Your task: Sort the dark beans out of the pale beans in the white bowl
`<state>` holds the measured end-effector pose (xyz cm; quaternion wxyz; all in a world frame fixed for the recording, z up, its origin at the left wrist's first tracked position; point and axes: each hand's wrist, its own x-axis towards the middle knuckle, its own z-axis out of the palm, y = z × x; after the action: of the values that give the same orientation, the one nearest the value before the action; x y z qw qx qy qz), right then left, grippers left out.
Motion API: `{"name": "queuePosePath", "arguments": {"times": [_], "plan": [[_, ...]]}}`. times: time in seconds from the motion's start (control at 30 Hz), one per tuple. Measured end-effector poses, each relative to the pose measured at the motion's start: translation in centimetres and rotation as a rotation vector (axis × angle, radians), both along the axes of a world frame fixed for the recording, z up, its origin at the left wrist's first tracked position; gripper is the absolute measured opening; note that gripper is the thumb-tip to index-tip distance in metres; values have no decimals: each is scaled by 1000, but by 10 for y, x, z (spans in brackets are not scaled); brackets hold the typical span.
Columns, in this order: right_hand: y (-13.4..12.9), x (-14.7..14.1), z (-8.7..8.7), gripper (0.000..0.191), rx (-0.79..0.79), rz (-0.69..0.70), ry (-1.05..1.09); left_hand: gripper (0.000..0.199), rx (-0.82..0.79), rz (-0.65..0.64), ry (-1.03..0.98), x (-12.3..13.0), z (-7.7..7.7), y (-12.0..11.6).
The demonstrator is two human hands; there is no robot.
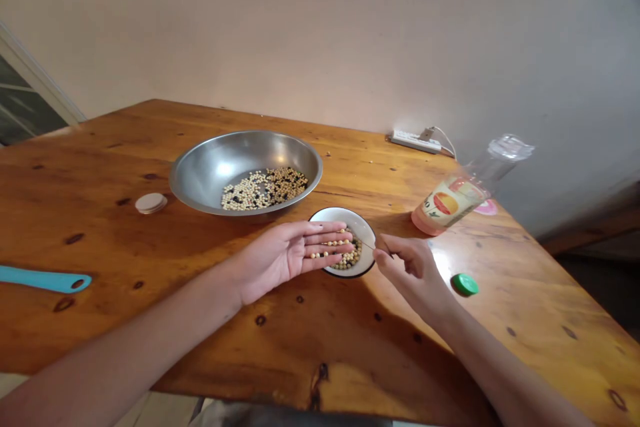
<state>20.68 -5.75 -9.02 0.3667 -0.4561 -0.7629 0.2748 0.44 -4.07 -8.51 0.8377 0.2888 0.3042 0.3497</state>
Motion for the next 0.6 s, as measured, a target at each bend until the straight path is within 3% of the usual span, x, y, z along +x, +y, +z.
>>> {"name": "queuePosePath", "arguments": {"times": [0.23,0.6], "plan": [[3,3,-2,31,-170,41,101,31,54,8,38,2,1,-2],[0,0,-1,28,-195,34,91,28,115,23,64,2,0,-4]]}}
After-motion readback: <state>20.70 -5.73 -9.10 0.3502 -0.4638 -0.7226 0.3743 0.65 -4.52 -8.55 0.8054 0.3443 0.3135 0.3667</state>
